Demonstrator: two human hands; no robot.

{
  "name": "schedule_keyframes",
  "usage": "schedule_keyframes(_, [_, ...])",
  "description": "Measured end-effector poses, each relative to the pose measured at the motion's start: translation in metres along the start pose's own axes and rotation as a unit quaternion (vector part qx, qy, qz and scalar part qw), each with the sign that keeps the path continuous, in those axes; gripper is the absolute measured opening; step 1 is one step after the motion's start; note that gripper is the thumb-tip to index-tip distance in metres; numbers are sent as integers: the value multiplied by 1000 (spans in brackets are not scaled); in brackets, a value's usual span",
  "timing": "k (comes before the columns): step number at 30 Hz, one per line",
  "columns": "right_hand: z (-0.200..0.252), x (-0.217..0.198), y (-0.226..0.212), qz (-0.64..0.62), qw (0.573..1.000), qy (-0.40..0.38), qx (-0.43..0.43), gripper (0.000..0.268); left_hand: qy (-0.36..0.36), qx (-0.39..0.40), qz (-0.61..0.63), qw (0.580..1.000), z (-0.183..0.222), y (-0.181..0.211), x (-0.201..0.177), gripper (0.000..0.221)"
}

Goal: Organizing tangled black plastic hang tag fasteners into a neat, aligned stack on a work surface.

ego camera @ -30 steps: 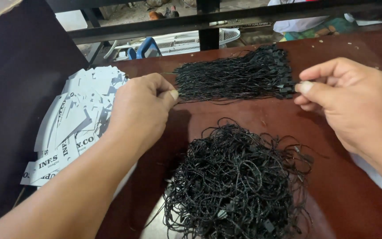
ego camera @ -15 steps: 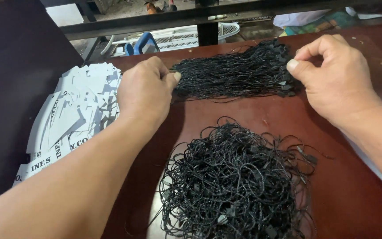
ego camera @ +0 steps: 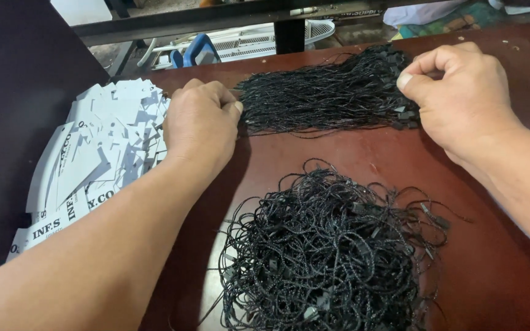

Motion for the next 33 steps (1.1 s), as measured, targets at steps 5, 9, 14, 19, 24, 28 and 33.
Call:
schedule_keyframes(5, [1,1,2,4,1000,-3,25,7,-11,2,-24,1000,-1,0,2,16])
schedule_keyframes(9, [1,1,2,-2,1000,0,10,8,-12,17,-25,999,-1,-2,5,16])
schedule_keyframes(14, [6,-9,7,-6,1000,25,-14,16,5,68,5,998,0,-8,4,25])
schedule_keyframes(19, [25,-29,4,-28,998,59,3,17,91,114,87,985,36,-1,-29,33])
schedule_keyframes(24, [43,-38,-1,-29,999,32,16,15,17,128,130,983,90,50,-45,19])
schedule_keyframes(28, [48,-36,-3,-18,999,21,37,12,-232,64,-64,969,124,54,6,26])
schedule_keyframes(33, [51,-37,-8,0,999,9,42,12,-119,68,47,989,117,27,15,16])
Point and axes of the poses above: each hand's wrist, its own z-axis away from the middle knuckle, its own x-axis out of the palm, y = z × x, the point moved 10 cm from there along -z, towards the middle knuckle, and after that the axes turned 2 degrees about -y, right-handed, at the moved point
